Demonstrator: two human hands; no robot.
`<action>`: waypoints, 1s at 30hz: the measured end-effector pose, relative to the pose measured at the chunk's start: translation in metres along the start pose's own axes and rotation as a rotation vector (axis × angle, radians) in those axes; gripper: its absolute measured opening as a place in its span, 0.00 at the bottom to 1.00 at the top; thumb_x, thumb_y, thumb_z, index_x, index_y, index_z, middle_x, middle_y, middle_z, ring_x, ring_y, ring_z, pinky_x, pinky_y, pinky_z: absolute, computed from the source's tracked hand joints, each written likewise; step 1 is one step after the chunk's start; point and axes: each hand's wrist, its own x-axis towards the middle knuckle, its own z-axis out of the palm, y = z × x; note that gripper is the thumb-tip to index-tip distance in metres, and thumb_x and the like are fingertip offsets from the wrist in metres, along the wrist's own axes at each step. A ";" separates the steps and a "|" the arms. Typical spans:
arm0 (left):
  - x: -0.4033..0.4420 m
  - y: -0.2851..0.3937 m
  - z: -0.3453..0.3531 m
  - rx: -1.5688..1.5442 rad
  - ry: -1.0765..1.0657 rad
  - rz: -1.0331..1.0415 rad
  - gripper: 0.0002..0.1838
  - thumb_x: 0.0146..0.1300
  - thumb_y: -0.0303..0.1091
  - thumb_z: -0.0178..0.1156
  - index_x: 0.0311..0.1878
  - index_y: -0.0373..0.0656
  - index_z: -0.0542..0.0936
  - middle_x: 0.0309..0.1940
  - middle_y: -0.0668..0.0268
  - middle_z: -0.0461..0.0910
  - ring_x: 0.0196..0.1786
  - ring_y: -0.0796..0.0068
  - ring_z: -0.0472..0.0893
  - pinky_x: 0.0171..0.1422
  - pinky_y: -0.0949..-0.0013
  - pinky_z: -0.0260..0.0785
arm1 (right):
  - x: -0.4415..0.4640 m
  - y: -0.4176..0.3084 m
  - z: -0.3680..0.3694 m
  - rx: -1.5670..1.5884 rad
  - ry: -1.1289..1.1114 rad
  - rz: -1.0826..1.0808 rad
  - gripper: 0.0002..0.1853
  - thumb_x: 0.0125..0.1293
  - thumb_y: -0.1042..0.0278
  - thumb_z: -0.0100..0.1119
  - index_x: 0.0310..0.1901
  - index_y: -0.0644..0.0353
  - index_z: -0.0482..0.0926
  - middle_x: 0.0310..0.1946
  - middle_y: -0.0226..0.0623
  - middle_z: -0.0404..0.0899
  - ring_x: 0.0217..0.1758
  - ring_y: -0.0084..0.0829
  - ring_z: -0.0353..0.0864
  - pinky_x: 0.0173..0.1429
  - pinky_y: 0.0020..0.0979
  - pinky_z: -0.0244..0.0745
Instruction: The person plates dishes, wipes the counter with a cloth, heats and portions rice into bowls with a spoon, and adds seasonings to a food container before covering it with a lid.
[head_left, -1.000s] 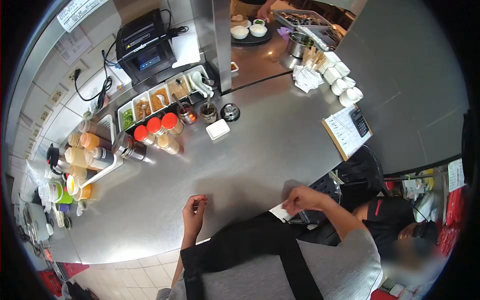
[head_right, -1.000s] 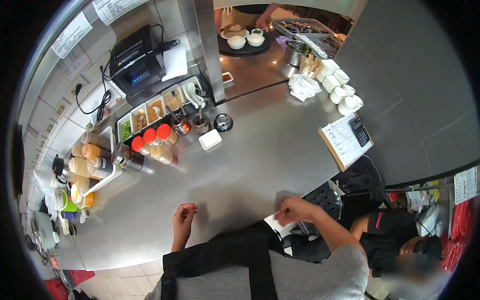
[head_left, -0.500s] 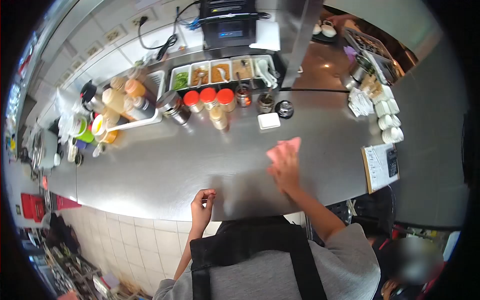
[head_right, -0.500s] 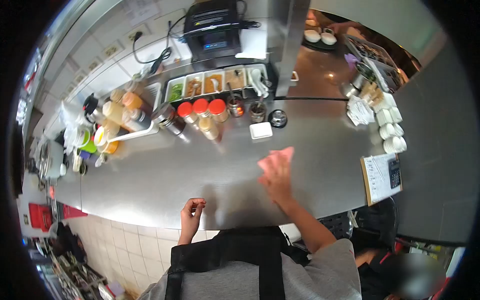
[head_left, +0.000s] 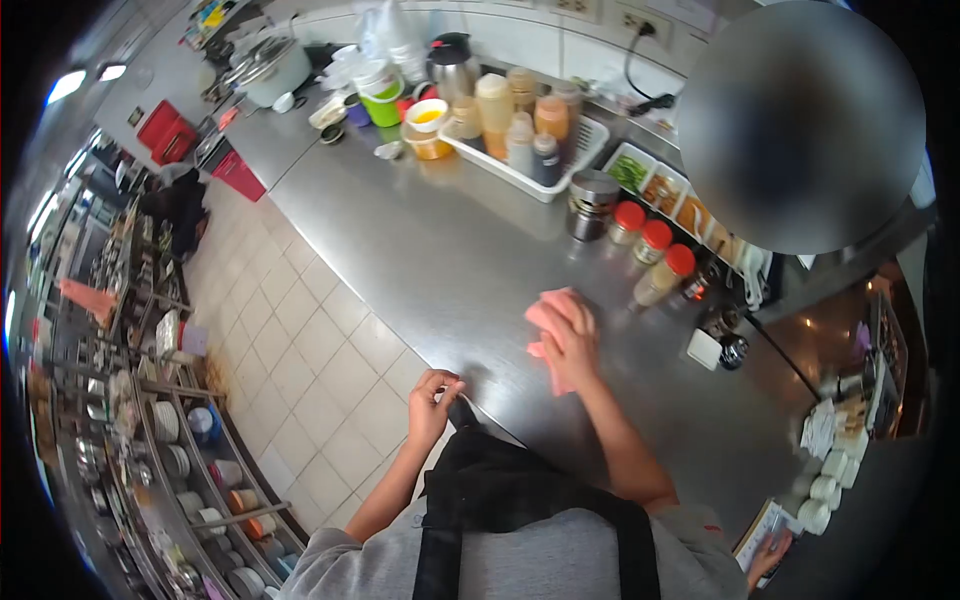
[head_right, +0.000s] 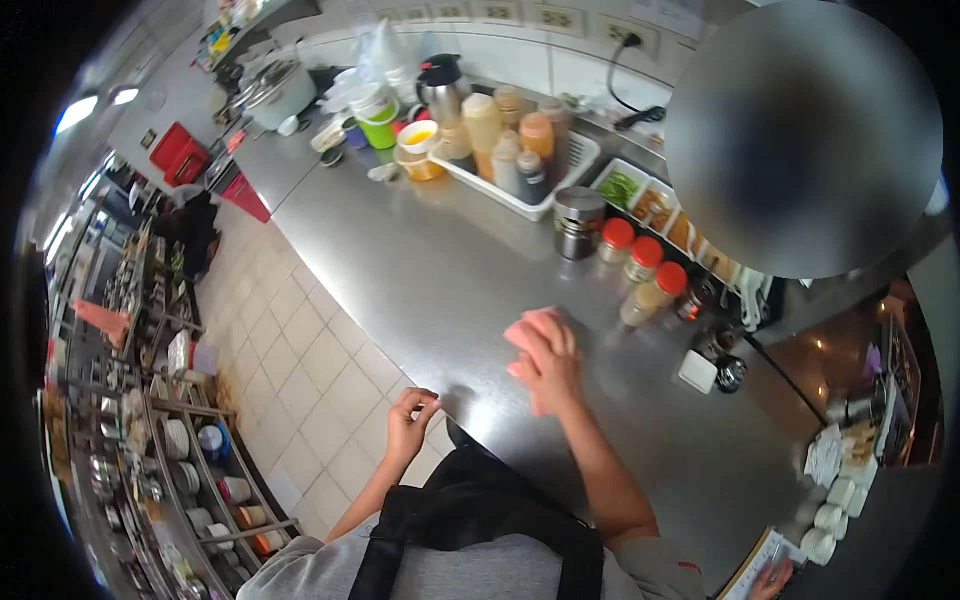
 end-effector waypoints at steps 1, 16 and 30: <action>0.000 -0.005 -0.009 -0.033 0.027 -0.014 0.05 0.64 0.30 0.67 0.36 0.37 0.85 0.39 0.61 0.84 0.40 0.69 0.82 0.47 0.68 0.74 | -0.001 0.011 0.005 -0.111 -0.016 0.012 0.25 0.61 0.65 0.62 0.62 0.48 0.77 0.70 0.38 0.66 0.71 0.50 0.64 0.71 0.52 0.61; 0.052 -0.158 -0.202 0.130 -0.226 -0.105 0.14 0.73 0.40 0.57 0.47 0.39 0.85 0.43 0.55 0.84 0.45 0.53 0.83 0.51 0.60 0.75 | 0.166 -0.050 0.189 0.049 -0.023 -0.242 0.13 0.68 0.65 0.53 0.47 0.47 0.87 0.56 0.39 0.81 0.65 0.44 0.74 0.69 0.43 0.67; 0.053 -0.237 -0.350 0.199 -0.126 -0.256 0.14 0.72 0.42 0.57 0.47 0.42 0.84 0.44 0.56 0.83 0.45 0.53 0.83 0.50 0.57 0.76 | 0.180 -0.299 0.489 0.722 -0.384 -0.038 0.16 0.63 0.73 0.60 0.53 0.50 0.85 0.54 0.40 0.78 0.61 0.47 0.72 0.65 0.45 0.68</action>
